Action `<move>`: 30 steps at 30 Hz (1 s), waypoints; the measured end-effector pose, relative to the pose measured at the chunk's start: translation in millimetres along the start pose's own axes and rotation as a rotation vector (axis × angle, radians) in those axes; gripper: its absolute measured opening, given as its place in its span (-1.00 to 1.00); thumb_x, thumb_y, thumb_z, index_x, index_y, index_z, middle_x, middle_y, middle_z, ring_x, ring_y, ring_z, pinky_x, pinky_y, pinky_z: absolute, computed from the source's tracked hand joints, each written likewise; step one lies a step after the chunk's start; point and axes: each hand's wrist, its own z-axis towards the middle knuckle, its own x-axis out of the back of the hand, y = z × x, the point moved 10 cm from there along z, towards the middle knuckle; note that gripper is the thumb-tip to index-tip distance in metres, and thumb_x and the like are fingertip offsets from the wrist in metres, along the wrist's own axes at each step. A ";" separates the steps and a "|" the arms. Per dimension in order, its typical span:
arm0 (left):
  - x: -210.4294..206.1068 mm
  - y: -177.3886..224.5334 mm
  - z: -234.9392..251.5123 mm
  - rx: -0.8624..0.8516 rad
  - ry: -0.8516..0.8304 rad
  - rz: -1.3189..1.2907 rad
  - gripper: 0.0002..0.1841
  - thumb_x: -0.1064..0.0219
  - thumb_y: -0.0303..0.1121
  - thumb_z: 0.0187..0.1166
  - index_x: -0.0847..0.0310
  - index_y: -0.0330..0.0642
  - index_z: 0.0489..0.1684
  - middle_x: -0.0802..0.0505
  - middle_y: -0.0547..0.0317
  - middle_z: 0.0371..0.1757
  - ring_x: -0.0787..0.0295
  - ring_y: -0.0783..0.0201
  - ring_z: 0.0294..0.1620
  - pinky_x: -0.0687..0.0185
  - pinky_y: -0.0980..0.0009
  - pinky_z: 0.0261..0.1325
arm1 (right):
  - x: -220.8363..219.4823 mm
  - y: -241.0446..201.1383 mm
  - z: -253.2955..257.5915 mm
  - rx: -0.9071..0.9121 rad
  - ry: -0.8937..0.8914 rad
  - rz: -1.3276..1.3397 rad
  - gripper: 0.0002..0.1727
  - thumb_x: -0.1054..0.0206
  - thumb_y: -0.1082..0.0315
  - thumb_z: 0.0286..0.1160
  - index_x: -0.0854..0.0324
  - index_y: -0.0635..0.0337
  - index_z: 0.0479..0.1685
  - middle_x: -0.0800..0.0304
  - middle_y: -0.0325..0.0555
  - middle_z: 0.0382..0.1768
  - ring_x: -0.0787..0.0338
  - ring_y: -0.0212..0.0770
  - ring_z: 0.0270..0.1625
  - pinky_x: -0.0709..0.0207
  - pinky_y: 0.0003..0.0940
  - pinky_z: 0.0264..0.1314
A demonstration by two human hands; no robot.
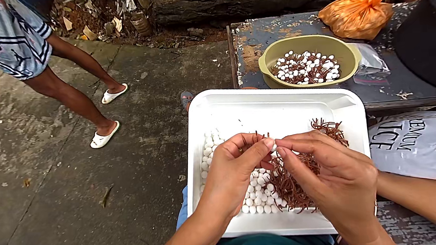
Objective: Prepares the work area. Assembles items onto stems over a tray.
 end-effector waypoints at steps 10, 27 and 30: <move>1.8 -3.1 -0.7 -0.014 0.080 0.027 -0.91 -0.28 -0.60 0.63 -0.71 -0.32 -0.22 -0.82 0.10 -0.35 -0.81 0.35 -0.37 -0.81 0.46 -0.09 | -5.1 -12.1 -3.3 0.115 0.029 -0.274 -0.85 -0.39 0.40 0.44 -0.86 0.26 -0.28 -0.89 -0.13 -0.28 -0.79 -0.38 -0.07 -0.56 -0.61 0.04; 4.1 -4.6 0.9 -0.077 0.086 0.122 -0.97 -0.36 -0.55 0.58 -0.72 -0.28 -0.21 -0.83 0.14 -0.35 -0.82 0.37 -0.35 -0.80 0.47 -0.08 | -9.4 -4.2 -1.8 0.103 0.034 -0.307 -0.90 -0.35 0.41 0.37 -0.65 0.16 -0.46 -0.74 -0.20 -0.42 -0.69 -0.41 -0.20 -0.47 -0.66 -0.15; 4.2 -3.0 0.9 -0.076 0.085 0.125 -0.97 -0.36 -0.55 0.59 -0.72 -0.27 -0.21 -0.83 0.15 -0.34 -0.82 0.38 -0.35 -0.81 0.47 -0.08 | -6.9 -3.0 -1.4 0.082 0.027 -0.261 -0.90 -0.38 0.41 0.38 -0.70 0.17 -0.45 -0.81 -0.20 -0.37 -0.72 -0.44 -0.17 -0.50 -0.68 -0.12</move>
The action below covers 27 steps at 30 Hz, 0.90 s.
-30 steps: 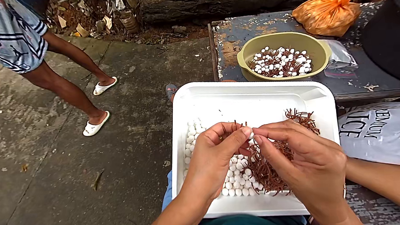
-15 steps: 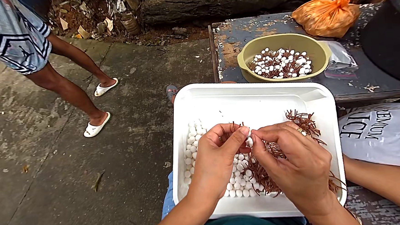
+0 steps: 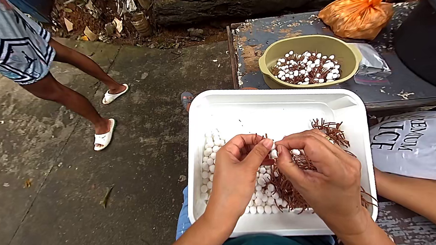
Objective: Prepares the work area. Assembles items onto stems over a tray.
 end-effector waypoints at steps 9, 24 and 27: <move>-0.3 4.5 -0.4 -0.073 -0.024 0.086 -0.98 -0.39 -0.53 0.56 -0.72 -0.26 -0.22 -0.84 0.15 -0.34 -0.83 0.37 -0.33 -0.82 0.45 -0.09 | 1.9 -2.6 2.5 0.024 -0.074 -0.033 -0.89 -0.38 0.37 0.40 -0.75 0.15 -0.44 -0.82 -0.20 -0.34 -0.74 -0.42 -0.12 -0.52 -0.67 -0.07; -2.3 2.1 1.0 -0.048 -0.069 0.109 -0.97 -0.38 -0.51 0.58 -0.73 -0.25 -0.18 -0.84 0.14 -0.28 -0.85 0.35 -0.27 -0.81 0.44 -0.03 | 3.5 0.0 2.6 -0.007 -0.097 0.061 -0.91 -0.38 0.40 0.37 -0.79 0.15 -0.39 -0.84 -0.27 -0.30 -0.74 -0.51 -0.09 -0.55 -0.72 -0.04; -1.4 2.7 1.6 -0.056 -0.069 0.116 -0.97 -0.39 -0.51 0.57 -0.73 -0.25 -0.20 -0.83 0.14 -0.32 -0.84 0.36 -0.31 -0.82 0.46 -0.10 | 3.0 -2.8 0.5 0.002 -0.105 0.032 -0.89 -0.38 0.39 0.40 -0.81 0.15 -0.37 -0.85 -0.25 -0.28 -0.76 -0.48 -0.08 -0.56 -0.71 -0.01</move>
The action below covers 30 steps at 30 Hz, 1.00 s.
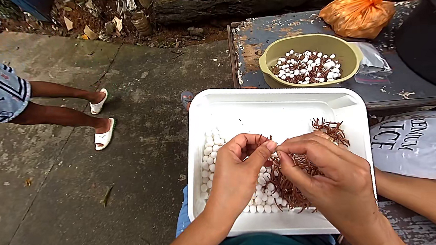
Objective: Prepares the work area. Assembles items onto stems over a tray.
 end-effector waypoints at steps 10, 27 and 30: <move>0.7 1.6 -1.9 -0.053 0.064 0.022 -0.99 -0.44 -0.51 0.52 -0.74 -0.21 -0.24 -0.82 0.21 -0.36 -0.79 0.42 -0.34 -0.77 0.52 -0.14 | -1.9 -5.7 -1.0 0.003 0.010 -0.126 -0.87 -0.37 0.38 0.39 -0.79 0.14 -0.43 -0.84 -0.20 -0.33 -0.76 -0.40 -0.11 -0.54 -0.65 -0.08; -3.1 0.1 -2.3 -0.018 0.013 -0.021 -0.99 -0.45 -0.51 0.51 -0.76 -0.25 -0.25 -0.83 0.16 -0.38 -0.81 0.39 -0.35 -0.79 0.49 -0.11 | -1.3 16.1 -0.6 -0.182 0.002 0.113 -0.91 -0.37 0.32 0.25 -0.70 -0.01 -0.54 -0.71 -0.47 -0.40 -0.63 -0.67 -0.26 -0.45 -0.81 -0.31; -4.2 -0.7 -2.2 0.000 -0.009 -0.023 -0.99 -0.45 -0.51 0.52 -0.77 -0.25 -0.25 -0.84 0.15 -0.38 -0.82 0.38 -0.34 -0.79 0.48 -0.10 | -3.5 24.5 -3.1 -0.268 -0.033 0.228 -0.95 -0.40 0.29 0.21 -0.69 -0.10 -0.51 -0.72 -0.53 -0.36 -0.70 -0.65 -0.27 -0.61 -0.77 -0.28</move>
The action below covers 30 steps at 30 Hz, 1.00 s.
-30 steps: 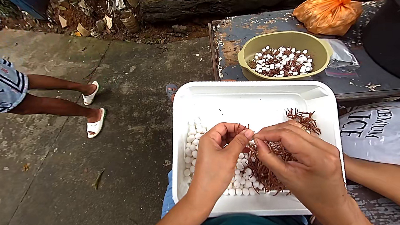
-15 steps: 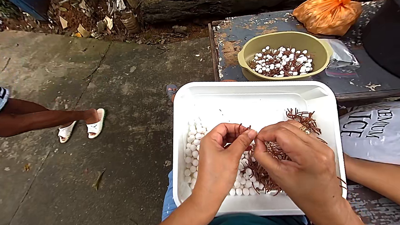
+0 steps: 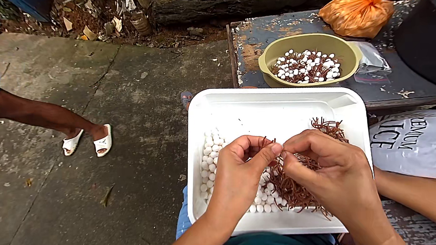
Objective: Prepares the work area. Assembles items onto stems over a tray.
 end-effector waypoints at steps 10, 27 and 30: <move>-5.0 -2.1 -1.7 0.128 -0.047 -0.101 -0.96 -0.38 -0.57 0.57 -0.75 -0.30 -0.23 -0.84 0.12 -0.35 -0.85 0.35 -0.30 -0.82 0.46 -0.04 | -1.3 12.4 -0.3 -0.140 -0.026 0.249 -0.95 -0.42 0.32 0.19 -0.75 -0.10 -0.42 -0.78 -0.48 -0.38 -0.77 -0.58 -0.35 -0.69 -0.71 -0.32; 2.8 3.1 1.1 0.049 -0.033 0.069 -0.99 -0.44 -0.52 0.53 -0.74 -0.24 -0.24 -0.85 0.15 -0.36 -0.84 0.36 -0.31 -0.80 0.47 -0.08 | -2.4 -23.0 -5.3 0.283 0.032 -0.222 -0.88 -0.32 0.39 0.39 -0.73 0.15 -0.43 -0.80 -0.26 -0.40 -0.71 -0.58 -0.30 -0.49 -0.76 -0.32; 2.5 3.7 1.8 0.020 -0.032 0.016 -0.94 -0.44 -0.55 0.50 -0.73 -0.24 -0.20 -0.84 0.14 -0.33 -0.83 0.36 -0.28 -0.80 0.46 -0.05 | -0.8 -10.1 -2.5 0.126 -0.003 -0.076 -0.94 -0.36 0.34 0.39 -0.73 0.07 -0.30 -0.75 -0.46 -0.38 -0.71 -0.70 -0.31 -0.64 -0.80 -0.27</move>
